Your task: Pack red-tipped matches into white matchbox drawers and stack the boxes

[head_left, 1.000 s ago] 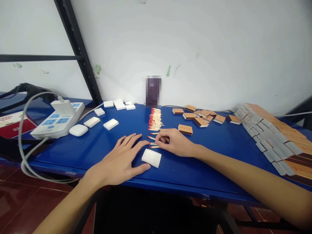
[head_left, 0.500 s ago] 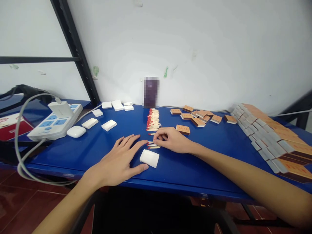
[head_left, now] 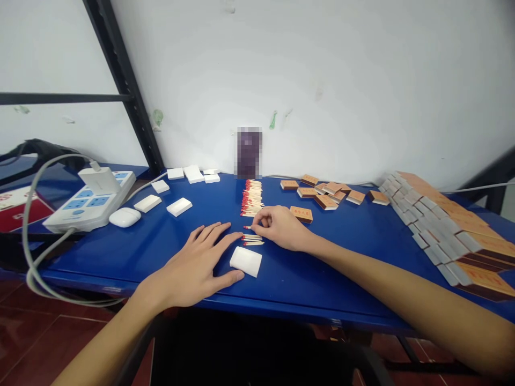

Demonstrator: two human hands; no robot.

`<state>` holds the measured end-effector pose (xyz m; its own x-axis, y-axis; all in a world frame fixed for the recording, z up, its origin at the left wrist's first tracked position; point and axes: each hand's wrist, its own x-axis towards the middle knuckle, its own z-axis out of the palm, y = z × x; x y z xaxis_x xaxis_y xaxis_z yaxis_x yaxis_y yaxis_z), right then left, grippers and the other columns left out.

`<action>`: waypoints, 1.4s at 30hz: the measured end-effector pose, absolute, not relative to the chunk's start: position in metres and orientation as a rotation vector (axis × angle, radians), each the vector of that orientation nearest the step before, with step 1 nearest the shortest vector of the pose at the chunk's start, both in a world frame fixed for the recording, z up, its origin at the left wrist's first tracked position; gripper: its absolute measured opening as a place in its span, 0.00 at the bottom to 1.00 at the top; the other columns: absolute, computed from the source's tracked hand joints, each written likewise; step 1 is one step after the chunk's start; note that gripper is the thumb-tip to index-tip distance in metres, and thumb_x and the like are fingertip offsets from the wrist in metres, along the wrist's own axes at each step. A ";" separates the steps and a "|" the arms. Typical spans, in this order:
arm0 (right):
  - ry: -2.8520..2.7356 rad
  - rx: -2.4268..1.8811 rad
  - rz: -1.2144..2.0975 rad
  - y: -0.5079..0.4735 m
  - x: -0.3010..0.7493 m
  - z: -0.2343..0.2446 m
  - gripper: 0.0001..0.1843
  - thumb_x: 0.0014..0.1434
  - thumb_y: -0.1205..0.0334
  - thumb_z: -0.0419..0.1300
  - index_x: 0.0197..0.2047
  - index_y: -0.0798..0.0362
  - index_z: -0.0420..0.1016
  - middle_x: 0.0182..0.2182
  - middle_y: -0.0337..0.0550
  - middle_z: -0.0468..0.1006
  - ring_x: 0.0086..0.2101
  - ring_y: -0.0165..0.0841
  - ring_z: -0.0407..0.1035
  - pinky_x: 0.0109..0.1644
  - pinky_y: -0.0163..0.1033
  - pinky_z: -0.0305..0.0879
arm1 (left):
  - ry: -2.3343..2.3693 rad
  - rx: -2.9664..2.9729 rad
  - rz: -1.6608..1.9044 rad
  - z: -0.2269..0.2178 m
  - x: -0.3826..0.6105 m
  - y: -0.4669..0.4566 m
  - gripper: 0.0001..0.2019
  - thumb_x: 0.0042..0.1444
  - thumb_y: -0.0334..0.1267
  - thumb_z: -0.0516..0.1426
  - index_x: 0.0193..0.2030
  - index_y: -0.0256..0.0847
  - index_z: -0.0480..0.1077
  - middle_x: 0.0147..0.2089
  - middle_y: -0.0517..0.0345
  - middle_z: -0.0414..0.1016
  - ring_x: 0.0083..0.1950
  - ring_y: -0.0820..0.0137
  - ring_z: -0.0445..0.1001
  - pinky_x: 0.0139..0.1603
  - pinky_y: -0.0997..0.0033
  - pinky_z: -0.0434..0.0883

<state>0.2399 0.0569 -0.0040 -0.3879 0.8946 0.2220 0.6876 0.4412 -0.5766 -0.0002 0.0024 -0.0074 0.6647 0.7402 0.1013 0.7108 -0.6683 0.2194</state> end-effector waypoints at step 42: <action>-2.218 -1.138 0.733 0.062 0.258 -0.006 0.07 0.57 0.63 0.59 0.33 0.56 0.77 0.21 0.34 0.67 0.23 0.26 0.57 0.28 0.33 0.54 | 1.189 2.692 0.237 -0.003 0.001 0.001 0.29 0.66 0.60 0.48 0.70 0.55 0.55 0.75 0.50 0.49 0.75 0.45 0.47 0.69 0.32 0.51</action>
